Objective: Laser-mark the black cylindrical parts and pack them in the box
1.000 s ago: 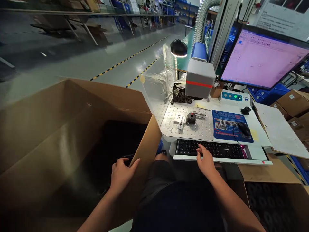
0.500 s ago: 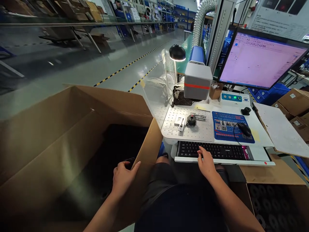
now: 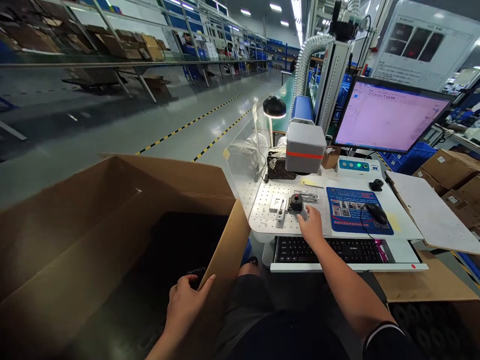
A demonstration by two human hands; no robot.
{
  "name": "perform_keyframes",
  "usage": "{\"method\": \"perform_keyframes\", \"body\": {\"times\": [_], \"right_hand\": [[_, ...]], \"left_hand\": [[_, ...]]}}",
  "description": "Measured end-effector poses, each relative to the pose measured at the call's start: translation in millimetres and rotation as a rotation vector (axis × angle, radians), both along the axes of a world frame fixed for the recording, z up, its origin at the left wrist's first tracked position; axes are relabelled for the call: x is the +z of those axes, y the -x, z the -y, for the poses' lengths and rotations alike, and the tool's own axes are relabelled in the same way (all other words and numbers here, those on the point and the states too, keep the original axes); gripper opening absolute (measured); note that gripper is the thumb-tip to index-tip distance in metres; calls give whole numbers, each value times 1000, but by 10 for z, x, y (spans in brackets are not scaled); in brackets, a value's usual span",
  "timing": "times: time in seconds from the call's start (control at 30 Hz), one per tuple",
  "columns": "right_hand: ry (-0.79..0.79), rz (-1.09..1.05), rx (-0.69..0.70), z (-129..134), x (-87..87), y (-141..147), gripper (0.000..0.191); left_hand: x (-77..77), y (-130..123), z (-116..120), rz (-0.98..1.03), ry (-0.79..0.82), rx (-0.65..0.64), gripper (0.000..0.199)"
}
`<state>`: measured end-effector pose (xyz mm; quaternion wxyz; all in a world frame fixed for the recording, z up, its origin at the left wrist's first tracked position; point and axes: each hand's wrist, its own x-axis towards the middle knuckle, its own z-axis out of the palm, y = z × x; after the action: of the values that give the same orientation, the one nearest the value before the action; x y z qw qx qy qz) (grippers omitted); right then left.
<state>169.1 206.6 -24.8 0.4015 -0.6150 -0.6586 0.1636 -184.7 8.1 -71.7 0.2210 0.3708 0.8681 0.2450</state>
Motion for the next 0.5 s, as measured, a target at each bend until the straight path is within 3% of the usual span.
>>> {"method": "perform_keyframes", "body": {"times": [0.13,0.23,0.37,0.5], "right_hand": [[85,40,-90,-390,101,226,66],[126,58,-121,-529,118,355,64],[100,20,-110,-541,150,408,46],[2,-106,-82,-370,227,162,45]], "left_hand": [[35,16,4,19,0,-2,77],[52,22,6,32,1,1,75],[96,5,0,31,9,-1,74],[132,-16,-27,1,61,-18,75]]}}
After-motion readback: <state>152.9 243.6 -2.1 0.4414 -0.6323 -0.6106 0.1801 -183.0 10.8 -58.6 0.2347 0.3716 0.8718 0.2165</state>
